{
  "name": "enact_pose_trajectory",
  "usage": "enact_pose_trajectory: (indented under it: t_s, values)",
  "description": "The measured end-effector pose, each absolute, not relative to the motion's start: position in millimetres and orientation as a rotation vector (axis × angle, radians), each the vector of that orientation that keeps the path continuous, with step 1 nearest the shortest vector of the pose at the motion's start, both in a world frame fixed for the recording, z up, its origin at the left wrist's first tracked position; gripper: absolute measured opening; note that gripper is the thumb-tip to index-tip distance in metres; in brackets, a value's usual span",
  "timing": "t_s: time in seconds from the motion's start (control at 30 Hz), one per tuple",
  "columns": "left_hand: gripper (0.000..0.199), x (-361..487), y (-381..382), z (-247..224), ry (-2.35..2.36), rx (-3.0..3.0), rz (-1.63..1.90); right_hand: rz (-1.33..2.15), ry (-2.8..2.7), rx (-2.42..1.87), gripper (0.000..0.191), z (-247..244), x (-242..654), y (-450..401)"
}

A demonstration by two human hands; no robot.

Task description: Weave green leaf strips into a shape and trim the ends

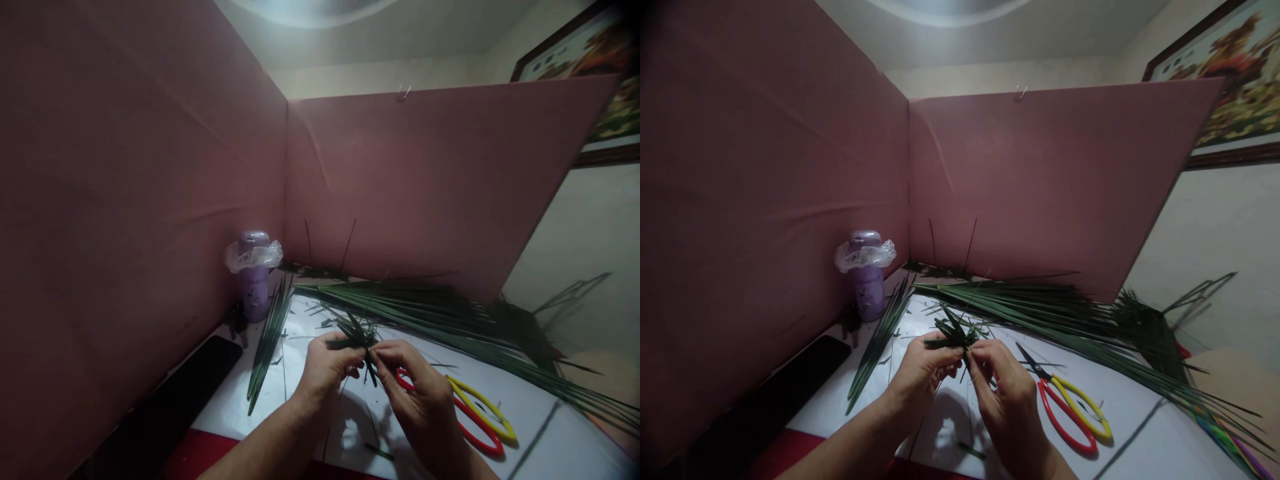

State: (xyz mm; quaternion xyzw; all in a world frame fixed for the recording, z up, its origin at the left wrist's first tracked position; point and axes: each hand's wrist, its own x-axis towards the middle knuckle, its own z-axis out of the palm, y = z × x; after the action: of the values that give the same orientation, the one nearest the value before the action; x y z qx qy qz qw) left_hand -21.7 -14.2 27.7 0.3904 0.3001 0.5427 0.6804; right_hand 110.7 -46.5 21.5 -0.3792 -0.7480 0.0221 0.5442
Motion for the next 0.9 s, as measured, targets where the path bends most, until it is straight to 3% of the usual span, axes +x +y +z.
enact_pose_trajectory:
  t_s: [0.33, 0.63, 0.9]
  values:
    - [0.013, -20.8, -16.3, 30.9, 0.740, 1.039, 1.321, 0.124, -1.726, -0.951, 0.007, 18.6, 110.8, -45.4]
    - [0.004, -21.8, -23.1, 35.9, 0.781, 1.203, 1.442, 0.493, -1.476, -1.089, 0.011, 16.0, 104.6, -47.8]
    - [0.029, -26.8, -41.6, 37.9, 0.680, 2.126, 1.930, 0.672, -1.279, -0.816, 0.014, 31.7, 95.0, -54.6]
